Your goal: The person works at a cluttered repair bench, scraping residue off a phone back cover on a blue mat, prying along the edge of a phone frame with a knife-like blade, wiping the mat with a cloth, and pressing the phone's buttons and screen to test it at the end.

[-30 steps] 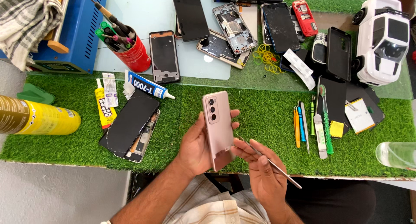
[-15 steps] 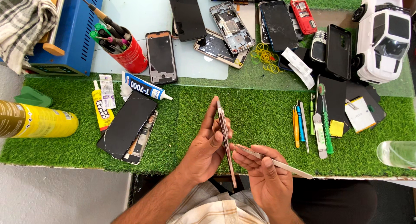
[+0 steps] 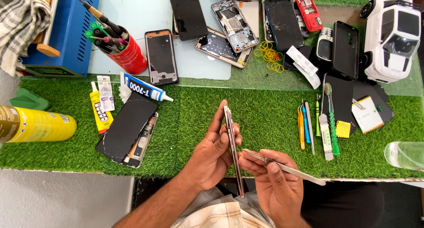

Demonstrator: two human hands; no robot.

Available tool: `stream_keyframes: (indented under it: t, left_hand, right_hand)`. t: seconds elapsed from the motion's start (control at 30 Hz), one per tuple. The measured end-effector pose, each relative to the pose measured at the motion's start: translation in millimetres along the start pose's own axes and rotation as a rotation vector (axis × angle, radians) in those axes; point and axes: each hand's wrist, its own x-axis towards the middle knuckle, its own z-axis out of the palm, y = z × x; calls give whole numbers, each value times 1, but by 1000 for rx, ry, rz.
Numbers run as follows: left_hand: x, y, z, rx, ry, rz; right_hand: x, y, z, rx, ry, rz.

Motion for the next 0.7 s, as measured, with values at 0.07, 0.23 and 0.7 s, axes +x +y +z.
stream_keyframes:
  t: [0.07, 0.23, 0.7]
  left_hand:
    - [1, -1, -1, -2, 19, -5]
    - [1, -1, -2, -16, 27, -13]
    - [-6, 8, 28, 454, 183, 188]
  right_hand:
    - [-1, 0, 0, 9, -4, -1]
    - [0, 0, -1, 11, -18, -8]
    - [6, -11, -10, 69, 273, 70]
